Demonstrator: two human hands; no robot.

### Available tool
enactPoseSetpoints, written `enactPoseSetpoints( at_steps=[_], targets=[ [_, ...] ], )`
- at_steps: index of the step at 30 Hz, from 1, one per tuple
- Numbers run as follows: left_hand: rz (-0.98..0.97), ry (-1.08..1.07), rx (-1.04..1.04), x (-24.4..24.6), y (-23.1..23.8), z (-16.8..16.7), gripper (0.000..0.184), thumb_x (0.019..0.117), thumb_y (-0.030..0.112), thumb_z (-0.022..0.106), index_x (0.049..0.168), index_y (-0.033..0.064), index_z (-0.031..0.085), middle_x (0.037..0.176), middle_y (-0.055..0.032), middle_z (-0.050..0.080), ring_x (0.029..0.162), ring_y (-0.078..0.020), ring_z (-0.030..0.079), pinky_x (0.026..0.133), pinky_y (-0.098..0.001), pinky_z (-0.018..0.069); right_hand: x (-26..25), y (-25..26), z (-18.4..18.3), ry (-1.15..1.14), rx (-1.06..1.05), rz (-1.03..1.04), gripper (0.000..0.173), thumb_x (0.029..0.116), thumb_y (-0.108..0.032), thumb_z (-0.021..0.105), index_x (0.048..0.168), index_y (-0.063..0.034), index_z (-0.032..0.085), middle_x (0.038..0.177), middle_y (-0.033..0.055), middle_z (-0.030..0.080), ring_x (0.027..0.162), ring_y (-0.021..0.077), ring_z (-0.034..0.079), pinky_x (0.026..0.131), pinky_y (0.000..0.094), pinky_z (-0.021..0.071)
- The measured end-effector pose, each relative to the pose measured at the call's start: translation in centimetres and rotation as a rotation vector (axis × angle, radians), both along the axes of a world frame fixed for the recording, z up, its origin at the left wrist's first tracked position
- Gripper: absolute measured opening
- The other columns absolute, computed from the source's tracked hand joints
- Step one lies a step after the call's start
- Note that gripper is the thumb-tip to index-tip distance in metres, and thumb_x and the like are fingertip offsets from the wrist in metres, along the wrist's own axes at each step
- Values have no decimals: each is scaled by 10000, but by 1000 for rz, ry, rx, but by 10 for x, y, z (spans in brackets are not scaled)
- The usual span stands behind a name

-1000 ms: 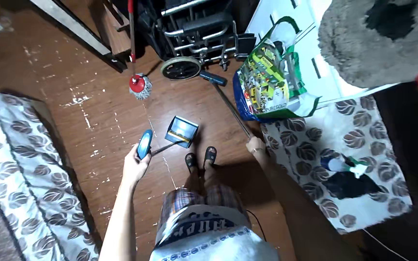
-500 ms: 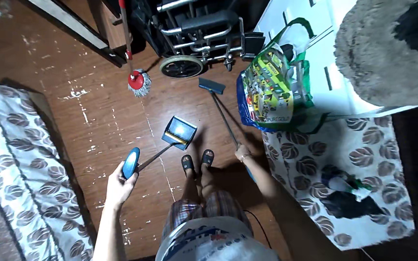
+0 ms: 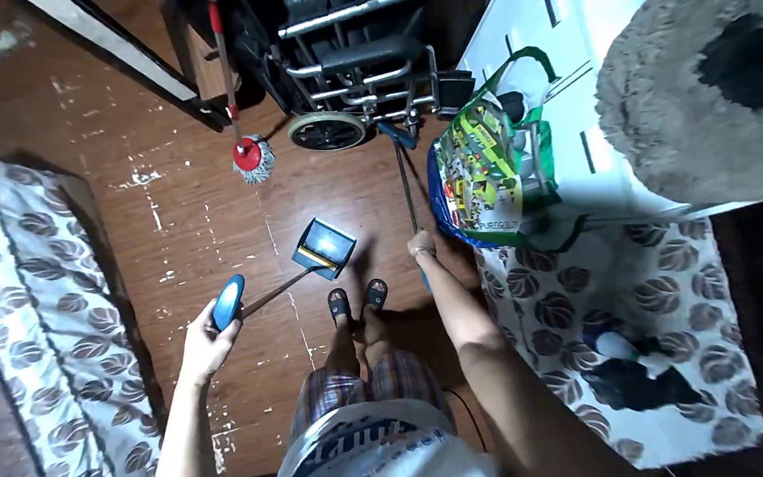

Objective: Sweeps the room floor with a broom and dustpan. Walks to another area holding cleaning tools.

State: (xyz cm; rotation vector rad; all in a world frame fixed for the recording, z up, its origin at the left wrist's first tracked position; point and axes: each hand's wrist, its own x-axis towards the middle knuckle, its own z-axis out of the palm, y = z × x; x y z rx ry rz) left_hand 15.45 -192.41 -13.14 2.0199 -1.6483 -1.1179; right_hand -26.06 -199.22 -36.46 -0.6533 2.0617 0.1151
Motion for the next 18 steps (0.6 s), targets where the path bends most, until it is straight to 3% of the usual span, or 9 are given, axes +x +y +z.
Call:
enactPoseSetpoints(
  at_steps=[4,7,9,11,14,18],
  targets=[
    [-14,-15,-15,0,3,-1,412,821,94,589,1196,-77,606,963,-66,676,810,36,625,752,-159,515,2,-13,-6,63,77,141,388,1034,-101,507,1399,19,556,1340,237,643,1274,383,616,1026,555,507],
    [-28,-24,2,3,2,-1,390,834,91,588,1191,-65,613,962,-79,675,806,4,629,755,-193,518,-14,9,18,114,134,297,390,1040,-96,499,1404,34,545,1345,255,630,1263,415,612,1008,582,504],
    [-44,-29,9,4,0,-1,379,851,99,593,1195,-58,623,956,-97,682,798,-29,636,752,-235,529,-30,39,45,124,162,388,481,1028,-91,530,1479,47,439,1342,293,611,1237,453,618,977,605,516],
    [-65,-41,32,4,-4,0,359,872,93,603,1201,-50,622,965,-123,682,810,-83,646,770,-302,540,-47,76,67,75,230,426,523,984,-73,605,1461,67,443,1352,310,595,1259,458,598,1020,615,490],
    [-99,-42,102,4,-15,5,383,905,3,608,1283,-59,591,1061,-212,693,891,-247,680,835,-484,543,-71,122,103,3,313,488,488,995,-90,601,1439,79,490,1400,318,566,1332,456,544,1104,606,420],
    [-235,-33,83,8,-33,5,361,920,-44,620,1280,-44,592,1042,-223,693,852,-283,682,800,-514,545,-77,164,133,15,249,375,474,1057,-159,528,1503,-3,486,1415,284,580,1356,412,542,1150,557,391]
  ],
)
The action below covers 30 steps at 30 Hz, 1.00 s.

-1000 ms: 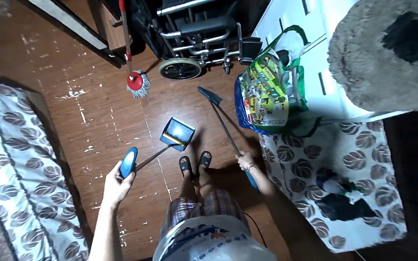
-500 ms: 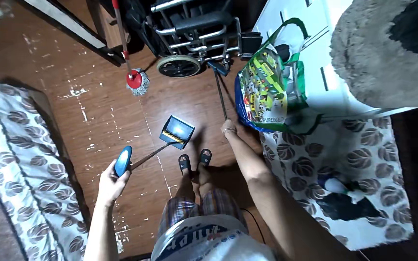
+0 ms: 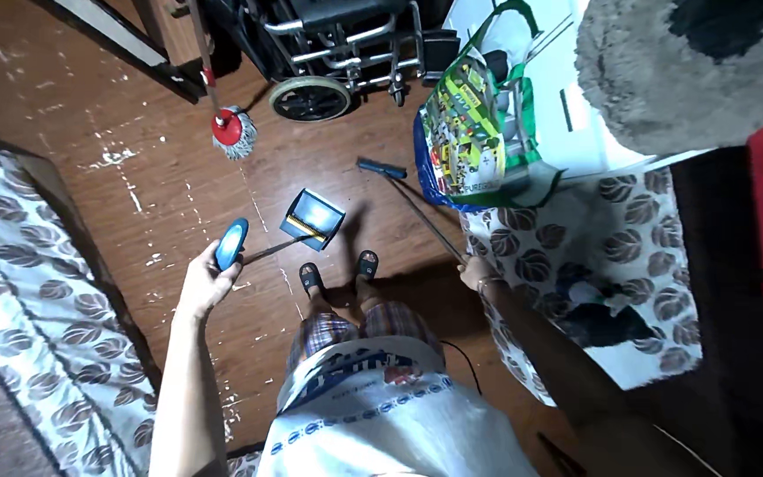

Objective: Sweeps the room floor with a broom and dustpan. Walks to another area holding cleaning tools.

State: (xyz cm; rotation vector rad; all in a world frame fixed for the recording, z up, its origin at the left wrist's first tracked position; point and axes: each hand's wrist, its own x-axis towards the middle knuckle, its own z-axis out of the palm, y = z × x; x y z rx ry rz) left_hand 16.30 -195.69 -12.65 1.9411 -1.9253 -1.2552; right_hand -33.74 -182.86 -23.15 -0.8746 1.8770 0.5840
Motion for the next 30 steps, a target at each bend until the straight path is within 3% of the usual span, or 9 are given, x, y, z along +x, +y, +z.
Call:
enactPoseSetpoints(
  at_steps=[3,8,10,12,15,21,26,28,30],
  targets=[
    [-144,-9,-40,6,-16,-3,308,905,-13,627,1213,-25,611,954,-230,685,791,-336,670,728,-563,529,21,10,-1,37,-38,-127,519,1075,-180,496,1565,-34,407,1396,275,598,1329,404,567,1131,548,414],
    [-328,10,-22,5,-60,-4,321,897,51,644,1211,-18,631,946,-209,685,809,-303,664,756,-551,521,73,15,-75,63,-58,-419,569,1025,-130,562,1557,-28,388,1434,294,547,1309,421,573,1048,570,489],
    [-365,30,7,4,-77,-1,315,910,40,641,1219,-21,631,976,-201,687,831,-277,659,782,-519,526,111,16,-86,-8,-34,-511,537,1037,-136,529,1546,-44,385,1353,272,581,1119,373,654,907,522,550],
    [-386,44,34,2,-90,0,321,920,38,638,1235,-21,629,1009,-201,689,851,-264,658,807,-510,530,149,20,-80,-98,-11,-560,517,1061,-169,488,1550,-55,366,1253,255,594,926,321,648,788,467,549],
    [-451,62,20,3,-108,-2,310,921,59,623,1223,-12,630,994,-173,681,813,-215,635,778,-461,522,194,31,-54,-180,17,-536,485,1095,-186,449,1556,-59,363,1259,248,591,909,299,644,803,442,542],
    [-571,89,18,-10,-128,-1,306,932,26,616,1235,-15,622,1041,-180,678,870,-218,636,823,-450,518,189,77,-9,-244,9,-620,500,1119,-290,446,1604,-217,349,913,117,562,614,173,484,571,328,453],
    [-671,118,-7,-21,-139,-7,294,922,30,622,1212,-19,630,1036,-179,684,871,-220,644,833,-453,522,187,111,4,-123,-35,-742,511,1129,-288,418,1622,-211,305,997,151,599,661,195,536,609,342,482],
    [-692,128,-11,-26,-139,-6,288,911,24,624,1196,-16,636,1012,-168,682,849,-212,640,814,-447,521,191,114,-5,-60,-48,-806,460,1131,-259,401,1579,-160,369,1031,163,605,696,206,570,641,354,506],
    [-708,123,-6,-29,-140,-6,280,919,30,622,1196,-12,632,1012,-157,679,851,-204,637,816,-435,518,205,110,-16,-27,-53,-907,387,1131,-244,387,1485,-99,445,937,113,557,646,168,534,605,318,487]
  ],
)
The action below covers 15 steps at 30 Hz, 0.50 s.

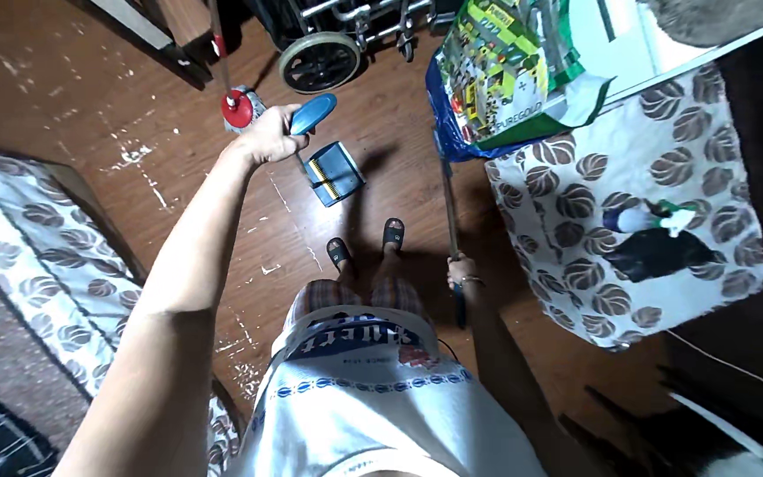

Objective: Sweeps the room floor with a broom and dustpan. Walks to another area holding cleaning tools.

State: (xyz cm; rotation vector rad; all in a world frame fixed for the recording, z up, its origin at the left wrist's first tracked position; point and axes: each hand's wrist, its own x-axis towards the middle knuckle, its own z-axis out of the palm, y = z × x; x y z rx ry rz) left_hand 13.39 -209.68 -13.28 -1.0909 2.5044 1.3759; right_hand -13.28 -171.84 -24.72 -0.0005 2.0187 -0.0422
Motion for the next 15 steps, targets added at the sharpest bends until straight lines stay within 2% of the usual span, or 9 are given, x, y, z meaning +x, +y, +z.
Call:
enactPoseSetpoints(
  at_steps=[2,4,6,7,9,10,12,15],
  targets=[
    [5,-8,6,-3,4,-1,295,921,33,617,1213,-9,628,1026,-150,681,861,-194,640,828,-420,521,25,-1,-9,-8,-17,-120,315,1124,-222,387,1331,-21,514,814,54,495,568,119,483,550,273,465],
    [8,-7,-5,-8,6,0,307,922,34,614,1226,-11,620,1028,-153,680,869,-202,642,833,-426,521,58,-10,-13,-79,-61,-173,306,1124,-195,382,1251,35,538,804,53,497,584,114,488,586,277,480],
    [11,3,-11,-14,11,-3,302,914,32,614,1212,-13,620,1015,-159,678,863,-212,643,824,-432,522,90,-12,-25,-139,-125,-173,276,1105,-163,415,1200,47,568,808,73,534,605,127,509,602,292,499],
    [14,3,-6,-18,12,-3,299,914,30,615,1209,-10,619,1019,-153,678,870,-206,643,830,-424,522,105,-16,-31,-175,-141,-174,279,1102,-161,422,1215,48,568,820,83,535,620,137,501,614,304,491],
    [22,-7,15,-23,17,-4,320,918,32,623,1236,-4,616,1050,-150,689,896,-202,661,856,-419,532,128,-24,-37,-229,-132,-158,302,1119,-233,413,1241,10,542,756,40,503,552,105,486,546,262,477],
    [21,-12,21,-25,18,-5,336,918,35,622,1253,0,612,1069,-152,691,915,-210,667,870,-427,535,133,-28,-37,-258,-119,-122,326,1118,-250,415,1317,-14,517,774,41,494,556,108,481,544,263,468],
    [31,-17,36,-27,21,-5,352,922,29,622,1272,-4,609,1095,-170,694,946,-243,676,895,-464,538,135,-35,-27,-299,-73,32,390,1120,-257,406,1461,-70,439,857,69,502,608,135,478,582,291,458],
    [41,-9,29,-19,22,-3,339,923,27,614,1260,0,613,1098,-163,691,942,-230,670,893,-444,533,117,-29,-2,-305,-80,231,416,1120,-306,425,1488,-114,440,817,61,501,573,123,457,538,277,434]
  ],
)
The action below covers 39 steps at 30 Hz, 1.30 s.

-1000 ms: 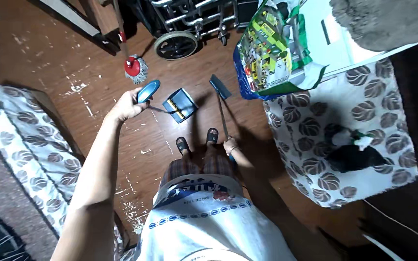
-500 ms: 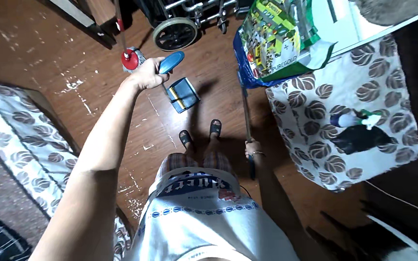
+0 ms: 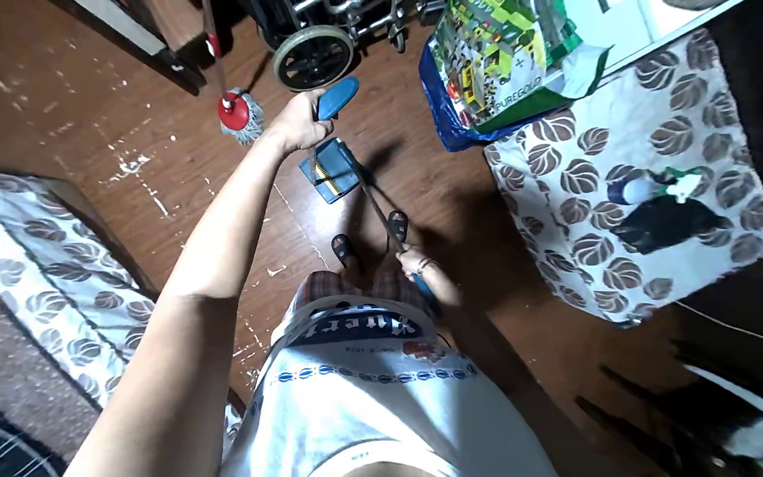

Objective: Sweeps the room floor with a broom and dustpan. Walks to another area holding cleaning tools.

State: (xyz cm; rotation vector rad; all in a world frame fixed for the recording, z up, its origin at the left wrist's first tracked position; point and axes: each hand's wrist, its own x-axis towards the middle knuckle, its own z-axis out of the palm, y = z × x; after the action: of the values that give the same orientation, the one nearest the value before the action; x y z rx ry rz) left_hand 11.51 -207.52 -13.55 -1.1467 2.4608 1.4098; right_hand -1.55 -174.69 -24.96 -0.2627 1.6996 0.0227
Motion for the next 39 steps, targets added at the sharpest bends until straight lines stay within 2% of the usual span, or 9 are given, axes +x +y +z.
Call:
enactPoseSetpoints(
  at_steps=[3,7,10,16,21,27,29,33,39],
  targets=[
    [15,-5,-16,22,-5,2,404,936,41,611,1337,5,582,1148,-179,690,994,-255,678,927,-467,529,-24,11,35,-1,-6,7,444,1125,-325,431,1544,-180,400,753,35,470,504,106,432,481,256,419],
    [48,1,-84,76,-2,16,372,942,88,608,1306,10,590,1109,-188,690,960,-271,678,880,-500,529,-58,9,64,117,-98,158,479,1134,-269,397,1587,-118,363,1018,228,624,748,290,593,716,452,527],
    [117,1,-91,115,15,38,379,941,105,604,1311,25,587,1101,-166,688,913,-218,668,845,-461,534,-88,-17,36,278,-188,199,443,1129,-263,400,1497,-25,468,1196,327,635,986,455,670,879,611,533],
    [213,-21,-78,158,58,56,354,918,99,614,1266,32,600,1040,-141,692,843,-195,666,771,-434,542,-88,-106,-45,456,-166,176,461,1099,-234,436,1483,18,469,1408,296,570,1313,428,572,1074,587,460],
    [310,-101,-31,177,91,20,313,934,101,619,1241,44,611,983,-164,685,838,-271,667,766,-520,531,-9,-53,-50,333,-144,314,494,1019,-147,547,1477,-5,427,1171,257,629,947,351,657,783,515,552],
    [377,-89,-4,198,117,6,357,941,91,600,1292,29,603,1084,-189,692,919,-277,677,840,-526,532,56,50,-6,30,27,523,549,1092,-204,448,1608,-84,304,1417,257,556,1208,377,616,994,526,498],
    [382,-80,-10,205,127,2,347,941,81,595,1284,29,605,1075,-177,688,900,-249,664,828,-496,529,48,79,9,5,9,509,521,1102,-239,441,1604,-134,350,1401,235,582,1178,360,635,985,520,506],
    [386,-88,-33,228,152,11,364,948,57,601,1308,6,596,1111,-206,685,933,-272,669,858,-508,526,1,130,50,33,-18,388,522,1125,-293,405,1628,-198,303,1154,221,621,792,299,607,722,462,523],
    [369,-117,-104,271,219,56,370,914,59,579,1278,-7,583,1087,-194,673,875,-227,649,801,-477,525,-95,180,53,187,-67,301,456,1133,-298,401,1514,-52,444,1178,300,630,937,400,658,855,550,538]
  ],
)
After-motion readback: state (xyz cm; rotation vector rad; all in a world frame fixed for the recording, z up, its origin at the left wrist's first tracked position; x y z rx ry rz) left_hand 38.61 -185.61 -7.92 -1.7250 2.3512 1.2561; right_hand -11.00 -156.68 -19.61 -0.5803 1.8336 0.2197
